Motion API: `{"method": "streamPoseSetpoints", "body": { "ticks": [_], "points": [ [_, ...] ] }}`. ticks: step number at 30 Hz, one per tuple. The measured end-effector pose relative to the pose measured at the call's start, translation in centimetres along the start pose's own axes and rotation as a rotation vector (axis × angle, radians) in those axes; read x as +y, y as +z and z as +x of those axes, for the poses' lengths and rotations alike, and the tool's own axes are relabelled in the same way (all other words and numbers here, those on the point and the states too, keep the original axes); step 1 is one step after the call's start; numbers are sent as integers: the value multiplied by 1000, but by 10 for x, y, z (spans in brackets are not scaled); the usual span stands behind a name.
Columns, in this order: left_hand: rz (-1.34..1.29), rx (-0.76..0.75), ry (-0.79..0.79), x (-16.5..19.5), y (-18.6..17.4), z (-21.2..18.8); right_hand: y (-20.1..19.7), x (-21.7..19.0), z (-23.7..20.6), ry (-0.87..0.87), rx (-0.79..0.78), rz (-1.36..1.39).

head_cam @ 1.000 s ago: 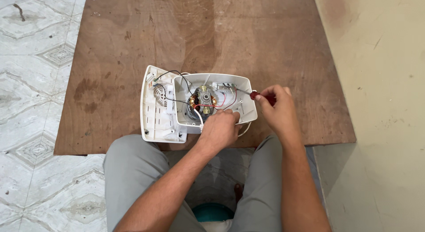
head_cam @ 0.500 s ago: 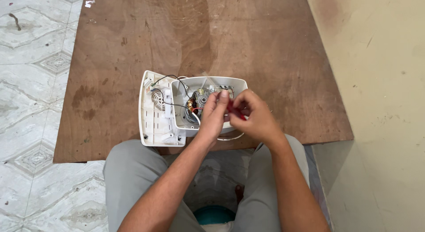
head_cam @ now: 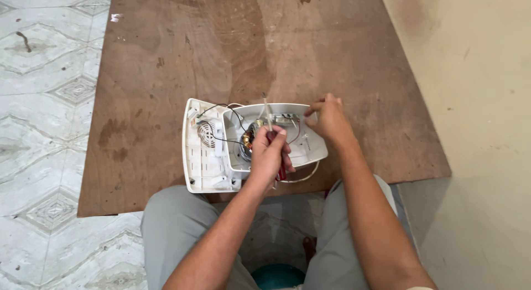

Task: The person sits with an open white electric appliance on their lap and a wooden board in front of them. They use a red-handled screwdriver to loosen screws inside the casing, disconnect wires, and remove a switch control panel with knobs, then work on the panel's terminals by hand.

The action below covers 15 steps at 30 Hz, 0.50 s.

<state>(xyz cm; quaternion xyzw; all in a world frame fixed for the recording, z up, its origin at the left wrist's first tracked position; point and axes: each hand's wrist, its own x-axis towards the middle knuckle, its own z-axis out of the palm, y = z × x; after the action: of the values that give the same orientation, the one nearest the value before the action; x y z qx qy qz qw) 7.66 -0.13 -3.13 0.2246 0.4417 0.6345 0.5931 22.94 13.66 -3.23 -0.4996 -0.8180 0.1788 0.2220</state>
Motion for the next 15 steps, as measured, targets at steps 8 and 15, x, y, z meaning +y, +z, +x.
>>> {"method": "streamPoseSetpoints", "body": {
  "ticks": [8,15],
  "points": [
    [75,-11,-55,2,0,1,26,9,2,72,-3,20],
    [68,-36,-52,5,1,0,29,8,2,21,-39,38]
  ]
}}
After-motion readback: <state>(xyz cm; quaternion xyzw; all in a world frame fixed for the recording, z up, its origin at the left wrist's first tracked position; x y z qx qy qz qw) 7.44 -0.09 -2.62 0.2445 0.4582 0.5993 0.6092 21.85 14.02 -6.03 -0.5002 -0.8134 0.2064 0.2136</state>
